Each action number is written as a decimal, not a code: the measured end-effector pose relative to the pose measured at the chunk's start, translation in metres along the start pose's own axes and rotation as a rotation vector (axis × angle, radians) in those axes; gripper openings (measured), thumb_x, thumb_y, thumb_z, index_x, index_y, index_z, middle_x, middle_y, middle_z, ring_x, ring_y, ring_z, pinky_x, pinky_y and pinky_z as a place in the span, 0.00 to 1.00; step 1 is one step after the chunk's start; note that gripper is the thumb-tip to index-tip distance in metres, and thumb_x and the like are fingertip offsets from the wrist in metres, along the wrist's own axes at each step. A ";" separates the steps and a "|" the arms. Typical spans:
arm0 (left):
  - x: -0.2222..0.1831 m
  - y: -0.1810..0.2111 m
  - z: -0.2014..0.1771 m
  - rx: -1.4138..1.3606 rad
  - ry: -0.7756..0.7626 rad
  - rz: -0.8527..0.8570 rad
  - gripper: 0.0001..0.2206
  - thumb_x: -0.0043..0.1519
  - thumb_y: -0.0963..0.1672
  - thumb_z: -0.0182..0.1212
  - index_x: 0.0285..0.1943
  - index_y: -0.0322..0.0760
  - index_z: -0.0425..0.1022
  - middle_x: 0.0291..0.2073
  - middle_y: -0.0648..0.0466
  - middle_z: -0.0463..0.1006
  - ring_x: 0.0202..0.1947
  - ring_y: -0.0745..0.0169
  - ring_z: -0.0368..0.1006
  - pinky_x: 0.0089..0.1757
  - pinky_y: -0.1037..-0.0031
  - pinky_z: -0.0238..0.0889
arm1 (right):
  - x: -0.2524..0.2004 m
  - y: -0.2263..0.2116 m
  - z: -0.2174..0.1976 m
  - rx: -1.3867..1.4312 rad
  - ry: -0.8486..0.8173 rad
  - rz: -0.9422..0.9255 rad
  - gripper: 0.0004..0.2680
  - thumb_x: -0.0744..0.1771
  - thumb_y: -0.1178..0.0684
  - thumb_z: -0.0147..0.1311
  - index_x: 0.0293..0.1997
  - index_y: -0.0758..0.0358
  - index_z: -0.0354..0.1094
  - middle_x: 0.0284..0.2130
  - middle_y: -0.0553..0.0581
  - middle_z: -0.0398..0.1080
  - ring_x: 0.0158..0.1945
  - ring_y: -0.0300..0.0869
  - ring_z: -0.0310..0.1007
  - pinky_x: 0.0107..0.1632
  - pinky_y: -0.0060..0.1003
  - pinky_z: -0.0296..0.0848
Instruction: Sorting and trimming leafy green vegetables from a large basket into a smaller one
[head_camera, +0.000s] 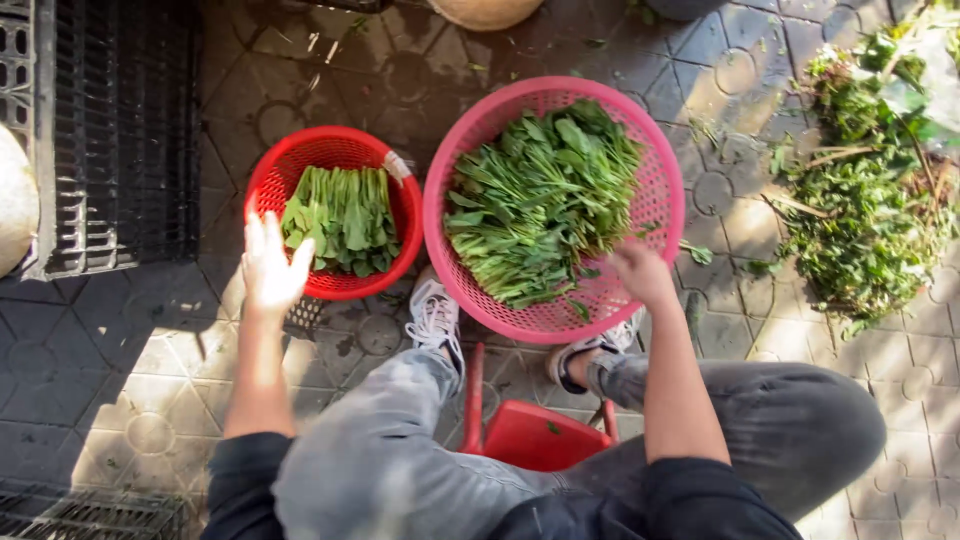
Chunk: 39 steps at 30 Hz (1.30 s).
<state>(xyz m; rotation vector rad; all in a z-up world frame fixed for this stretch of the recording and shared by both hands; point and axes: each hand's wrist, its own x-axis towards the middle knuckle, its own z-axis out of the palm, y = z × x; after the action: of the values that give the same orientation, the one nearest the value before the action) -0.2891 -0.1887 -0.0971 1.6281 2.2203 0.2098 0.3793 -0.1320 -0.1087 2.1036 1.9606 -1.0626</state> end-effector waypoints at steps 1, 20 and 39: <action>-0.009 -0.021 -0.001 -0.002 -0.019 0.022 0.44 0.68 0.61 0.64 0.88 0.34 0.60 0.84 0.31 0.53 0.80 0.39 0.60 0.69 0.40 0.59 | -0.005 0.010 0.000 0.218 0.200 0.033 0.15 0.72 0.37 0.62 0.63 0.49 0.79 0.50 0.61 0.82 0.57 0.60 0.80 0.60 0.57 0.76; -0.089 0.395 -0.126 -0.257 0.080 0.911 0.25 0.74 0.51 0.61 0.79 0.42 0.70 0.69 0.48 0.78 0.68 0.46 0.76 0.65 0.49 0.65 | -0.025 -0.093 -0.140 0.214 0.529 -0.566 0.07 0.67 0.51 0.73 0.50 0.48 0.85 0.39 0.53 0.82 0.45 0.50 0.84 0.48 0.45 0.82; -0.034 0.345 -0.068 -1.307 -0.296 0.124 0.09 0.76 0.43 0.52 0.57 0.33 0.75 0.34 0.49 0.84 0.29 0.66 0.80 0.32 0.75 0.78 | 0.085 -0.092 0.034 0.440 0.397 0.054 0.12 0.73 0.37 0.59 0.57 0.47 0.80 0.26 0.47 0.80 0.38 0.45 0.84 0.45 0.48 0.82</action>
<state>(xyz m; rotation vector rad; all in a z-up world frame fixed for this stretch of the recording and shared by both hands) -0.0005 -0.1039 0.0888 0.9125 1.1880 1.0839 0.2766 -0.0603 -0.1428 2.7692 1.9423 -1.2382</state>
